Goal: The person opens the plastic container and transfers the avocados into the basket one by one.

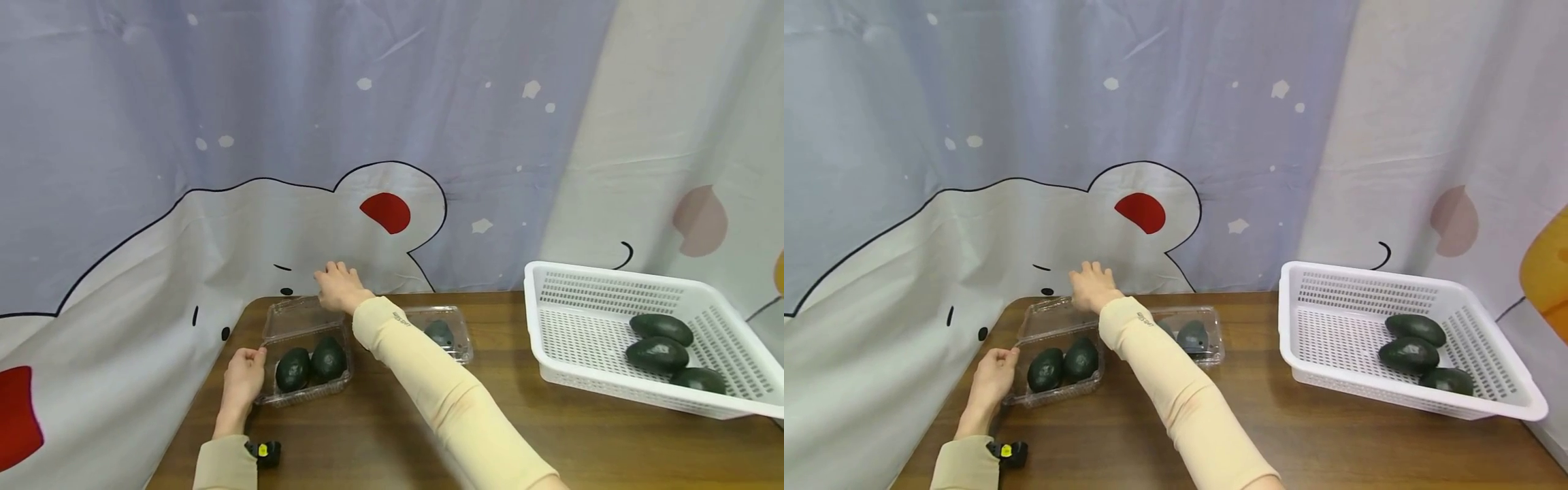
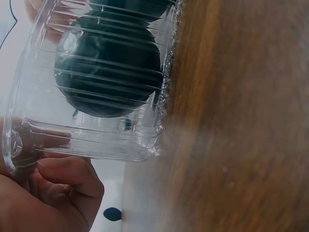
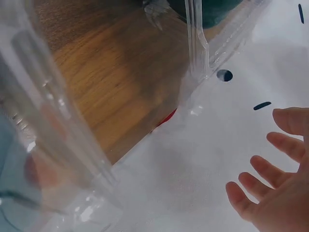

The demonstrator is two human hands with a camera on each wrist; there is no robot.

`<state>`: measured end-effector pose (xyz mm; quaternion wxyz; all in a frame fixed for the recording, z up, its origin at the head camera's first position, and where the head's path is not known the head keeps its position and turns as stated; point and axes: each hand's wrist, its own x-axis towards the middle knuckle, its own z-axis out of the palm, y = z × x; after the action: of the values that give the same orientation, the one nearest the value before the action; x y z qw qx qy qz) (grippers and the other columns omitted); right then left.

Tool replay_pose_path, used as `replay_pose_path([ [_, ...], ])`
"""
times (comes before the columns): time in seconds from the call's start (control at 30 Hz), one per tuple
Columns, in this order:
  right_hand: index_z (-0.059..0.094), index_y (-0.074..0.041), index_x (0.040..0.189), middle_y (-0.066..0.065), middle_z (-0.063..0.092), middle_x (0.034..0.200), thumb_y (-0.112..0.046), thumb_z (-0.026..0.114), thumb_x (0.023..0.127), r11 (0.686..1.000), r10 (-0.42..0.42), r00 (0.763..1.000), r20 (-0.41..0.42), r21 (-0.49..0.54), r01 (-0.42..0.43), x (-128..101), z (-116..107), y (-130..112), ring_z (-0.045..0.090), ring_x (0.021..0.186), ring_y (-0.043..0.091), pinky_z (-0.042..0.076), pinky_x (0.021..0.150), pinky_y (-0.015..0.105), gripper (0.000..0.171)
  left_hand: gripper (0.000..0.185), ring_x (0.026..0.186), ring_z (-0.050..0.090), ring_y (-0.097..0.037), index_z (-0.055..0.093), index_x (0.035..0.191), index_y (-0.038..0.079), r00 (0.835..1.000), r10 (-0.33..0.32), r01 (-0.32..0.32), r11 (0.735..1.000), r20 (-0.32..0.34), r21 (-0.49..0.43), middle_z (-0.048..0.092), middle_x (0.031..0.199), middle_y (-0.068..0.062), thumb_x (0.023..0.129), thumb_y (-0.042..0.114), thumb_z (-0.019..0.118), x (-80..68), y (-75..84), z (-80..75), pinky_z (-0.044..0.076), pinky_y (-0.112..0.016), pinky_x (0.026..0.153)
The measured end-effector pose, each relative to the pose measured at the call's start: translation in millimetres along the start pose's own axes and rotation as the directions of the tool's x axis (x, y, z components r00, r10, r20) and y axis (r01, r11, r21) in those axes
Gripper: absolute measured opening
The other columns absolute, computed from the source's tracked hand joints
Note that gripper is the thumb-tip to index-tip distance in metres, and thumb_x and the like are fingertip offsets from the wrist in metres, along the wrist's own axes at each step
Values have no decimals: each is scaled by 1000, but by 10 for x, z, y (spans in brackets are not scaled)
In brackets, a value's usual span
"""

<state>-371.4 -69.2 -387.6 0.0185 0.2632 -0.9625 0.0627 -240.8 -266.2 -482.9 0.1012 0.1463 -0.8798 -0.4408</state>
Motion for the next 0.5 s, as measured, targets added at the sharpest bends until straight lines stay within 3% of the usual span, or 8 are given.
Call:
replay_pose_path([
  [0.33, 48, -21, 144, 6, 44, 139, -25, 50, 102, 997, -59, 998, 4, 39, 59, -96, -10, 25, 40, 126, 23, 35, 101, 44, 43, 37, 91, 50, -37, 48, 110, -6, 1000, 2, -2, 1000, 22, -5, 53, 97, -22, 105, 29, 43, 11, 7, -7, 39, -44, 74],
  [0.5, 50, -23, 142, 5, 47, 139, -25, 48, 103, 992, -125, 992, -10, 34, 125, -165, -34, -46, 44, 124, 23, 39, 97, 44, 39, 36, 89, 51, -37, 49, 110, -5, 1000, 9, -9, 1000, 21, 6, 53, 93, -19, 104, 30, 43, 18, 0, -2, 39, -43, 73],
])
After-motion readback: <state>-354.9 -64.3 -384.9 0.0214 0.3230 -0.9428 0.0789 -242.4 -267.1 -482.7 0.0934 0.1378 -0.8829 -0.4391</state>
